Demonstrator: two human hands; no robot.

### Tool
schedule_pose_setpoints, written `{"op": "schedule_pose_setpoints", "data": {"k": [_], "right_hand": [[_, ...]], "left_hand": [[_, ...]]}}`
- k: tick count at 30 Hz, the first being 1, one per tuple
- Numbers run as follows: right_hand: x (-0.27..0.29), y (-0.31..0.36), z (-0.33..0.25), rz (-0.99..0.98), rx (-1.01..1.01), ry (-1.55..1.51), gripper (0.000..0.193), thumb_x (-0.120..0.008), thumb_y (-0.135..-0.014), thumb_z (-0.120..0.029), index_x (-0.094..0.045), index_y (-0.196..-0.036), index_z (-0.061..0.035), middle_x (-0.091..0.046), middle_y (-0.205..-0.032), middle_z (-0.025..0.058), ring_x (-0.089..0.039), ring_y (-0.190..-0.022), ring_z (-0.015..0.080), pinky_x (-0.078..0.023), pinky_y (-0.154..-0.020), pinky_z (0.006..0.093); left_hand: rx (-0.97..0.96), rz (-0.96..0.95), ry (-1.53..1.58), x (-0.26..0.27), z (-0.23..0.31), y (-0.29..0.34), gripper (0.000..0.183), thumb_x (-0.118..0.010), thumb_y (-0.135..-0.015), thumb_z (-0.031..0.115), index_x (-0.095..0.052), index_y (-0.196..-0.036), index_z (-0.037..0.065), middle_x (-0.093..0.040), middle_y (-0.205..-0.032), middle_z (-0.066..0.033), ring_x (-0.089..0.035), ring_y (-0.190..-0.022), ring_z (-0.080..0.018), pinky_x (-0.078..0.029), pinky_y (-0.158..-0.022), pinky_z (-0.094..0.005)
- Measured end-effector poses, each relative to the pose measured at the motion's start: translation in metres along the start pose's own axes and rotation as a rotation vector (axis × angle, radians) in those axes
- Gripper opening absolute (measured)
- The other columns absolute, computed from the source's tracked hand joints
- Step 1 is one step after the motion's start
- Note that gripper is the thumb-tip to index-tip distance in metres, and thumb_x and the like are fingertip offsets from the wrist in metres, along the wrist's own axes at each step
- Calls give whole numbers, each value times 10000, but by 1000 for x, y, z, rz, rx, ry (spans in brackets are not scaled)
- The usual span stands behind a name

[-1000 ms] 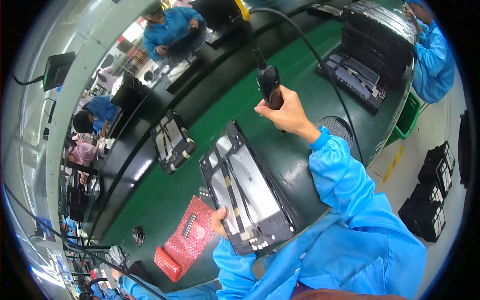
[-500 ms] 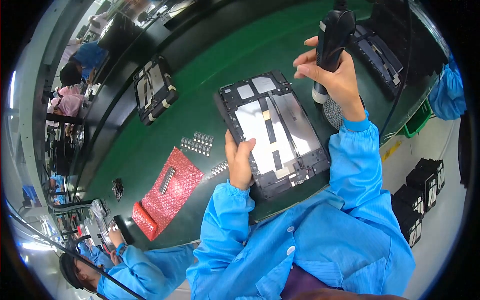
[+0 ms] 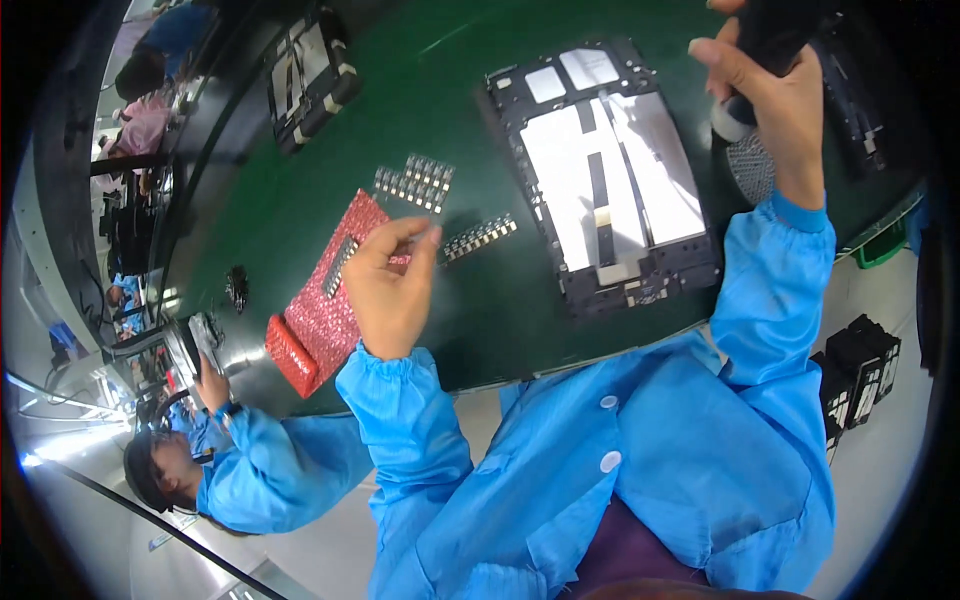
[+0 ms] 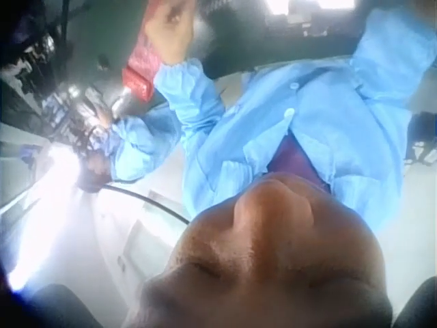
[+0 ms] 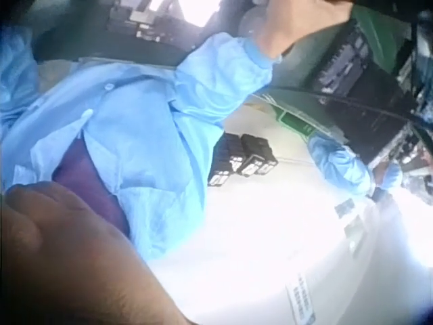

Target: The person installs internal components onto tablet screens by driving screws into them with an electric screwdriver.

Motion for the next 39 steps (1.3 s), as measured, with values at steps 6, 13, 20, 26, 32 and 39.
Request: {"op": "schedule_pose_setpoints", "data": {"k": [6,13,20,26,32,39], "right_hand": [[4,9,3,95,-287,723,236,-747,-706,-59,-598,-883,-11,-590,-628,28,-561,-505,110,-434,-486,227],[-15,-1,19,30,32,-182,381,-759,-682,-30,-517,-974,5,-555,-603,28,-531,-462,106,-401,-443,220],[-17,9,-32,313,-592,1539,364,-738,-764,-167,-572,-1050,-17,-531,-631,-9,-522,-544,78,-395,-524,211],[-16,9,-36,351,-597,1524,344,-738,-761,-137,-576,-1042,-23,-526,-633,-12,-512,-535,70,-387,-511,207],[-14,8,-36,341,-582,1494,325,-741,-758,-134,-580,-1021,-30,-532,-631,-16,-514,-526,67,-385,-501,205],[-15,6,-37,301,-567,1527,302,-742,-756,-134,-586,-997,-38,-532,-628,-13,-513,-509,71,-384,-492,204]], "left_hand": [[61,-14,-101,-12,-20,25,313,-781,-657,63,-650,-931,-14,-595,-800,-84,-504,-551,-129,-423,-524,-264],[-32,-75,-91,-7,-21,13,301,-766,-655,42,-651,-927,-14,-591,-805,-111,-537,-601,-189,-440,-571,-286],[-290,-176,-178,0,-16,-60,421,-676,-673,-89,-627,-1066,53,-536,-1046,-86,-519,-739,-140,-460,-644,-241],[-269,-384,-293,-4,-22,-99,420,-788,-610,38,-652,-1007,44,-548,-921,-61,-496,-676,-140,-464,-654,-272],[-92,-391,-200,-13,-24,-103,403,-838,-580,115,-647,-918,5,-565,-819,-53,-484,-584,-103,-442,-567,-258],[-131,-395,-330,-20,-6,-113,433,-855,-562,113,-636,-910,-20,-572,-768,-47,-509,-582,-92,-448,-559,-257]]}}
Point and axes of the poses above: each hand's wrist, its own y-axis away from the middle knuckle, its own x-axis out of the back of the hand, z = x × y, the point moved 5 cm from there along -y, towards the middle knuckle
